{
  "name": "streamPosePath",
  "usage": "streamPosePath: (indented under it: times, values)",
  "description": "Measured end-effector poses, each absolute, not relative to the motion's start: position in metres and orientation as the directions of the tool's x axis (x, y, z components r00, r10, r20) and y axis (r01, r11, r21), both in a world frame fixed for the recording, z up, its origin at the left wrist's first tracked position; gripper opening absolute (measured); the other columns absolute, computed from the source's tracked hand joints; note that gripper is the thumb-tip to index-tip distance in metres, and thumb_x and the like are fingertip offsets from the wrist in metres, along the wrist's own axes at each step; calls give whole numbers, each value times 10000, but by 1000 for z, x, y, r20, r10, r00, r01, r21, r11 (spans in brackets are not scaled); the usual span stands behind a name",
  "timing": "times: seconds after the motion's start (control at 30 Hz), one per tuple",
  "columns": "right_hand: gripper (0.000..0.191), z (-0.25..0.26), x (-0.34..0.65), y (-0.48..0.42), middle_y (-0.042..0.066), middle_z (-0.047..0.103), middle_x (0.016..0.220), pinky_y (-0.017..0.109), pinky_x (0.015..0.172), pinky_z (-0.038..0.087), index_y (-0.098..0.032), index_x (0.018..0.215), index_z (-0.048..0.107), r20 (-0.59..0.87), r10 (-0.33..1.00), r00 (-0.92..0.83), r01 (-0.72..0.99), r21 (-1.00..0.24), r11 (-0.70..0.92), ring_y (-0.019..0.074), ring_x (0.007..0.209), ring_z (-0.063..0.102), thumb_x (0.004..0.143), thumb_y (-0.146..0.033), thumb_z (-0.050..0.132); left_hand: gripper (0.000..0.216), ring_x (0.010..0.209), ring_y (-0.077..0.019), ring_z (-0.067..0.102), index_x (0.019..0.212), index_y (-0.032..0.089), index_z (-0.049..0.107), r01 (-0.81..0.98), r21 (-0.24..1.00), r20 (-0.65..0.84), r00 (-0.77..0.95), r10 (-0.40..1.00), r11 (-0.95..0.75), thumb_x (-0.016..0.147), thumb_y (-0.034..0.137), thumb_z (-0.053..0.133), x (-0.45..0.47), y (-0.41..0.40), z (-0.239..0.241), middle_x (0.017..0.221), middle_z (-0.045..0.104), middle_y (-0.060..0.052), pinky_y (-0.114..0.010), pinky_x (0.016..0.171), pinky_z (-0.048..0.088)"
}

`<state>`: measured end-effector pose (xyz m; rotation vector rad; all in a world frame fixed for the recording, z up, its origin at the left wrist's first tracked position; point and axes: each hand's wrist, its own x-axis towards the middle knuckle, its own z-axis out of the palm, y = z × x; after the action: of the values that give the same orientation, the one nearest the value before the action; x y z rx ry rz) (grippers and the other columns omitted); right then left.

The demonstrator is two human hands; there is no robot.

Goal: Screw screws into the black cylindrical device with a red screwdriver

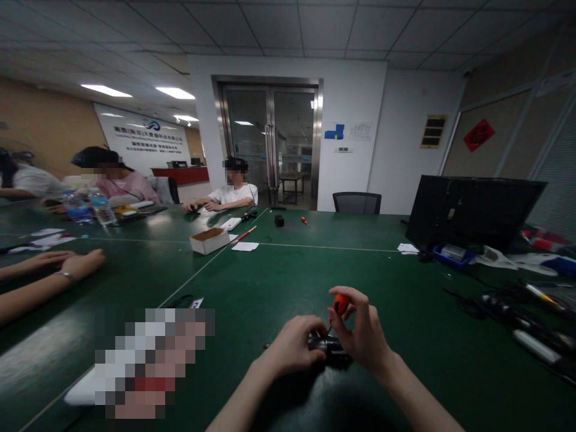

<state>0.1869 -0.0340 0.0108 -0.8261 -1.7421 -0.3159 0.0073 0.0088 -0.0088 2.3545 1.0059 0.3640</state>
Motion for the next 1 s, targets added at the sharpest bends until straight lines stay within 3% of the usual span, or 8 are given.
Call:
streamPosePath:
  times: [0.2, 0.5, 0.7, 1.0]
  values:
    - [274, 14, 187, -34, 102, 622, 1091, 225, 520, 545, -217, 1314, 435, 911, 375, -174, 637, -187, 748, 119, 651, 651, 1042, -228, 461, 290, 942, -230, 639, 1028, 193, 722, 563, 596, 49, 687, 725, -573, 737, 192, 712, 8, 10, -12, 1049, 737, -39, -269, 815, 473]
    - [328, 16, 187, -36, 94, 605, 1088, 214, 524, 542, -215, 1364, 453, 904, 392, -172, 665, -187, 723, 111, 651, 630, 1037, -191, 430, 275, 930, -224, 640, 1001, 198, 721, 562, 594, 58, 683, 728, -575, 725, 193, 727, 7, 11, -13, 1022, 737, -32, -263, 804, 473]
    - [295, 10, 187, -32, 38, 610, 971, 223, 494, 524, -236, 1266, 445, 930, 354, -99, 655, -207, 727, 121, 621, 601, 1017, -341, 562, 317, 967, -237, 643, 1052, 196, 724, 588, 578, 43, 670, 741, -566, 735, 205, 730, 7, 7, -6, 1072, 735, -42, -282, 851, 468]
    - [252, 15, 187, -34, 61, 573, 1059, 207, 519, 552, -261, 1278, 541, 937, 320, -142, 681, -142, 718, 123, 716, 669, 1026, -255, 546, 287, 936, -233, 635, 1018, 204, 717, 576, 574, 53, 683, 729, -582, 733, 226, 734, 8, 11, -12, 1037, 733, -37, -267, 807, 473]
